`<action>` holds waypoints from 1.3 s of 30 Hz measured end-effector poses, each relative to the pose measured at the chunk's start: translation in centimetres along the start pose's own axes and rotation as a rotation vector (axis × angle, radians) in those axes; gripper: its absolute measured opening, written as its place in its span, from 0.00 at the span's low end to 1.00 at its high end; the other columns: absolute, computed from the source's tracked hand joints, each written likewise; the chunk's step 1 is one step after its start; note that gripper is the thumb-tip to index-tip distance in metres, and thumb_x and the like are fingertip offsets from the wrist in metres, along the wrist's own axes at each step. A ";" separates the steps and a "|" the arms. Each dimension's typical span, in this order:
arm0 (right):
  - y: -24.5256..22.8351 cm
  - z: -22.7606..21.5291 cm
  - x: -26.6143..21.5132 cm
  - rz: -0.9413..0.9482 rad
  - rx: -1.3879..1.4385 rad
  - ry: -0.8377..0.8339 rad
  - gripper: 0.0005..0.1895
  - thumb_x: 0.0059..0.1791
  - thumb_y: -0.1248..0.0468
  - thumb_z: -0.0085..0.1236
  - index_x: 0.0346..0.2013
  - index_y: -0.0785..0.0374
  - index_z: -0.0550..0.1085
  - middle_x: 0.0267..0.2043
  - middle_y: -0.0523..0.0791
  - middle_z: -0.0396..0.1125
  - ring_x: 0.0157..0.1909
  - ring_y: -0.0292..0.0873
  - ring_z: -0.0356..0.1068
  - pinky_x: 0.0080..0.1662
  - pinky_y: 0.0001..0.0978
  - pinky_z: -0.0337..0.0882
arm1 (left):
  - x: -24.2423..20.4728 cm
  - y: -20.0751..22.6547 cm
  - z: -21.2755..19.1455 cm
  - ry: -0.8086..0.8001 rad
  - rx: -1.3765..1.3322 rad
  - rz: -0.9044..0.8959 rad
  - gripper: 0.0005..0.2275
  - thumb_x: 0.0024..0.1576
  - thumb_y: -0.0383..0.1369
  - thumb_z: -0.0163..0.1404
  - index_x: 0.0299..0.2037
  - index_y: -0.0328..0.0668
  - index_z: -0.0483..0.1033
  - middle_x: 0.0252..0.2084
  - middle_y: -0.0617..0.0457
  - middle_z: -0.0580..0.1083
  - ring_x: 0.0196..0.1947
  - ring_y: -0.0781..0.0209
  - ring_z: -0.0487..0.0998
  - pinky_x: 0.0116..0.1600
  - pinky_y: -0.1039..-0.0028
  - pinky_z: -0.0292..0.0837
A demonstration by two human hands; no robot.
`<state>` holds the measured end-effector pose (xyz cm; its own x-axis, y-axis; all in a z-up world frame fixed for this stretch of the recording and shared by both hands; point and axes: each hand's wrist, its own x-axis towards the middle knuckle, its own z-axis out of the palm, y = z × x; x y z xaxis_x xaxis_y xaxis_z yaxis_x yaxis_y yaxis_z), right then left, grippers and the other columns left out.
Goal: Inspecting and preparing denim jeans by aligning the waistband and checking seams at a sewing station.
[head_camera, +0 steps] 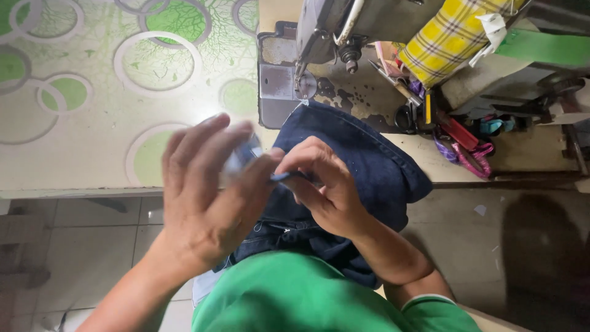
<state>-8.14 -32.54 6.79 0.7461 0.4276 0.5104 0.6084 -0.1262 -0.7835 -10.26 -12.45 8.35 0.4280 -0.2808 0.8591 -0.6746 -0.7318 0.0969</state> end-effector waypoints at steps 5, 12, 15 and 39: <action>-2.1 -1.2 -0.6 -0.092 -0.131 -0.084 0.04 0.56 0.67 0.51 0.44 0.62 0.73 0.40 0.46 0.69 0.42 0.46 0.70 0.49 0.36 0.71 | 2.0 0.6 -3.2 -0.319 -0.272 0.086 0.03 0.66 0.25 0.47 0.43 0.36 0.74 0.42 0.47 0.74 0.41 0.46 0.76 0.52 0.52 0.61; -4.0 -3.9 -2.9 -0.273 -0.428 0.089 0.08 0.53 0.62 0.56 0.41 0.64 0.77 0.39 0.52 0.68 0.37 0.46 0.69 0.43 0.41 0.72 | 2.2 2.3 -2.2 -0.334 -0.515 0.050 0.07 0.67 0.26 0.42 0.43 0.34 0.74 0.42 0.44 0.74 0.33 0.49 0.75 0.36 0.63 0.69; -6.5 -5.5 -3.9 -0.251 -0.561 0.146 0.04 0.50 0.65 0.61 0.39 0.60 0.76 0.40 0.48 0.66 0.34 0.43 0.68 0.39 0.37 0.70 | 3.6 3.6 -2.1 -0.256 -0.671 0.042 0.06 0.67 0.26 0.45 0.46 0.29 0.74 0.40 0.43 0.70 0.30 0.47 0.69 0.32 0.60 0.62; 5.8 -8.9 -0.7 -0.646 -0.758 0.006 0.10 0.47 0.78 0.63 0.35 0.62 0.84 0.33 0.47 0.66 0.30 0.45 0.63 0.33 0.37 0.67 | -2.7 0.0 12.7 0.239 -0.414 -0.102 0.09 0.50 0.16 0.60 0.39 0.36 0.80 0.33 0.46 0.76 0.29 0.49 0.79 0.36 0.64 0.78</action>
<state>-2.72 -41.58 5.04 0.2110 0.6118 0.7623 0.9086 -0.4104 0.0779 -3.82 -19.60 -0.38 0.3874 -0.0346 0.9213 -0.8397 -0.4258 0.3371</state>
